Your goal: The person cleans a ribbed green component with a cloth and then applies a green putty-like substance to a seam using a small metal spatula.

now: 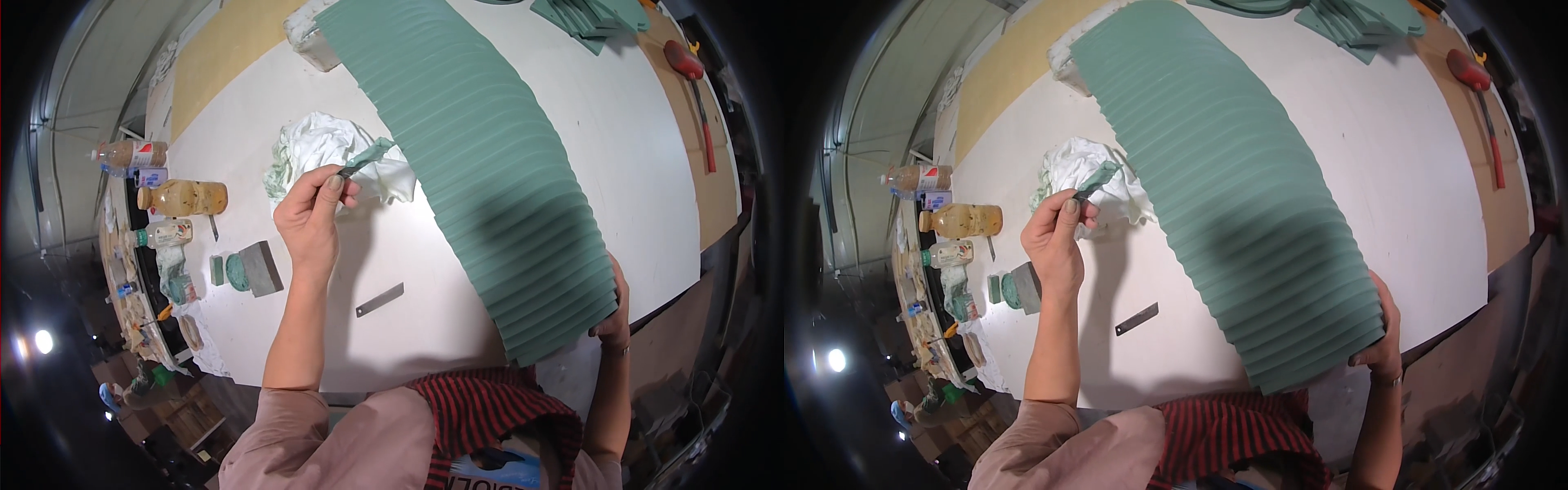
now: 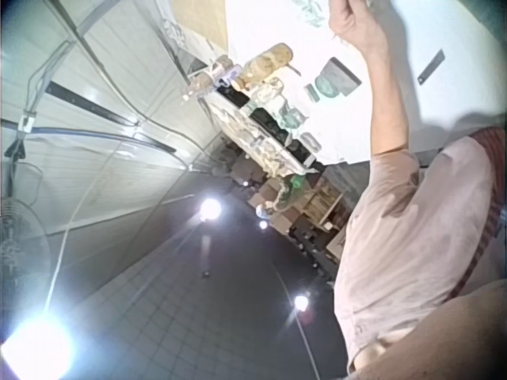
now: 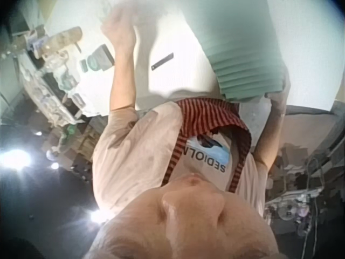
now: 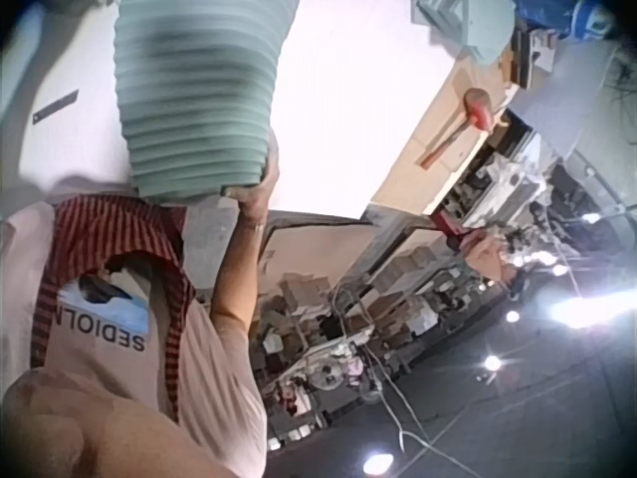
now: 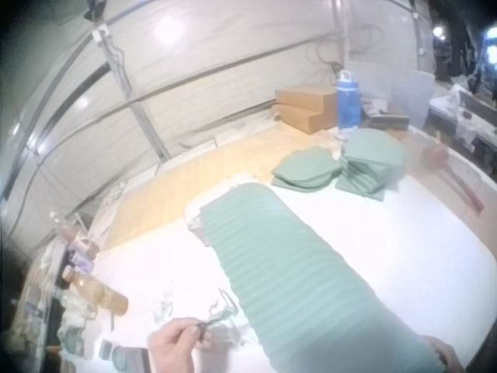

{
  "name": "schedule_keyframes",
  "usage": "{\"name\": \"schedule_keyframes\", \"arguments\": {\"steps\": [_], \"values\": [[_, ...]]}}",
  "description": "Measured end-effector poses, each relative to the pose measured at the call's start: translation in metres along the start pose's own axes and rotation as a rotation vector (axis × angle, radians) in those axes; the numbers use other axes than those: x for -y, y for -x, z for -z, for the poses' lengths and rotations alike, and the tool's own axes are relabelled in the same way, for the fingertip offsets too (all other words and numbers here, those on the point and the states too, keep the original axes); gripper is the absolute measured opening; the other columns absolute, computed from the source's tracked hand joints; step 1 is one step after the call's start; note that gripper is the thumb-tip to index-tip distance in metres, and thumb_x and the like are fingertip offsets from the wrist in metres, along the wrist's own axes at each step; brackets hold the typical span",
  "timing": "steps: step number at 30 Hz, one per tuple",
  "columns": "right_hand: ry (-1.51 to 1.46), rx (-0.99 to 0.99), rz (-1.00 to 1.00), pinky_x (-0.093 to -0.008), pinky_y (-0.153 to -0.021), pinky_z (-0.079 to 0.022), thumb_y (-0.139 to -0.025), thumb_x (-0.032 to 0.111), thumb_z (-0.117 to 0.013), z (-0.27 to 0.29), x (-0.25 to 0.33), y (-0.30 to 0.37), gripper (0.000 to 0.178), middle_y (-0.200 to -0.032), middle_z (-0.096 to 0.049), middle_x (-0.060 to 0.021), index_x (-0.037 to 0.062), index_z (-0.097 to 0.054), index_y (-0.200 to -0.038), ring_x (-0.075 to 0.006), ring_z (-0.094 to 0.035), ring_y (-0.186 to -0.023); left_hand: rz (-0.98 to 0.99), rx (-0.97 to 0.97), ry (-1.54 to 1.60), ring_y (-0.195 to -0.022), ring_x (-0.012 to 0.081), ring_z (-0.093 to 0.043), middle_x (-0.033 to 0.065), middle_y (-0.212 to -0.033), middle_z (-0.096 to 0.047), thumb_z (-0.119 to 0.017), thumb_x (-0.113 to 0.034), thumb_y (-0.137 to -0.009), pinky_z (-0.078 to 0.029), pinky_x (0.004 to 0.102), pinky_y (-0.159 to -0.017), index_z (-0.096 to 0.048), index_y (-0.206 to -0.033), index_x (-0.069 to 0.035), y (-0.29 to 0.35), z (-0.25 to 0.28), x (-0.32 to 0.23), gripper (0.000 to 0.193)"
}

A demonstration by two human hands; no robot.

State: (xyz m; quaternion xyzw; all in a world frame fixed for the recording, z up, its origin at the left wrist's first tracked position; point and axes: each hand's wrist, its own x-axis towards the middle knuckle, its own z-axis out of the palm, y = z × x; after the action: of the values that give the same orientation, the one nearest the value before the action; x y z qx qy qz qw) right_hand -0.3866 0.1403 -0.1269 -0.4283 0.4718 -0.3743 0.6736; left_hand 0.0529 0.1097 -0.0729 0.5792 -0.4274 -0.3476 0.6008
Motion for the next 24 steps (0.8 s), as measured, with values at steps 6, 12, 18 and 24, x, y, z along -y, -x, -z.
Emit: {"name": "schedule_keyframes", "arguments": {"steps": [6,12,18,24], "values": [[-0.019,0.000,-0.009,-0.0377,-0.110,-0.037,-0.038,0.040,-0.098,-0.001,-0.001,0.002,0.133,-0.139,-0.053,-0.0136,-0.0055,-0.036,-0.147,-0.0257,-0.051,-0.129,0.074,-0.001,0.053,-0.071,0.0162,-0.062,0.0110,-0.080,-0.067,-0.063,-0.008,-0.097,-0.051,0.0277,-0.067,-0.066,-0.108,0.005,0.007,-0.001,-0.009,0.017],[-0.015,-0.001,-0.005,-0.0371,-0.109,-0.037,-0.038,0.040,-0.096,-0.002,-0.005,0.004,0.132,-0.138,-0.054,-0.0141,-0.0065,-0.037,-0.147,-0.0254,-0.051,-0.128,0.140,0.012,0.211,-0.071,0.0166,-0.064,0.0116,-0.080,-0.068,-0.064,-0.008,-0.096,-0.052,0.0267,-0.067,-0.068,-0.106,0.005,0.018,-0.001,-0.012,0.017],[-0.014,-0.006,0.025,-0.0369,-0.109,-0.038,-0.038,0.040,-0.096,0.001,0.002,0.003,0.131,-0.138,-0.054,-0.0144,-0.0072,-0.038,-0.146,-0.0255,-0.052,-0.127,0.170,0.084,0.292,-0.076,0.0166,-0.063,0.0107,-0.084,-0.067,-0.062,-0.009,-0.098,-0.050,0.0279,-0.072,-0.067,-0.105,0.006,0.015,-0.011,-0.028,0.017],[-0.013,0.007,0.019,-0.0374,-0.110,-0.037,-0.038,0.039,-0.095,0.002,-0.003,-0.005,0.131,-0.139,-0.053,-0.0156,-0.0078,-0.038,-0.146,-0.0258,-0.051,-0.129,0.194,0.092,0.272,-0.080,0.0170,-0.062,0.0099,-0.089,-0.067,-0.062,-0.005,-0.095,-0.050,0.0286,-0.078,-0.066,-0.108,0.006,0.013,-0.018,-0.030,0.018]]}}
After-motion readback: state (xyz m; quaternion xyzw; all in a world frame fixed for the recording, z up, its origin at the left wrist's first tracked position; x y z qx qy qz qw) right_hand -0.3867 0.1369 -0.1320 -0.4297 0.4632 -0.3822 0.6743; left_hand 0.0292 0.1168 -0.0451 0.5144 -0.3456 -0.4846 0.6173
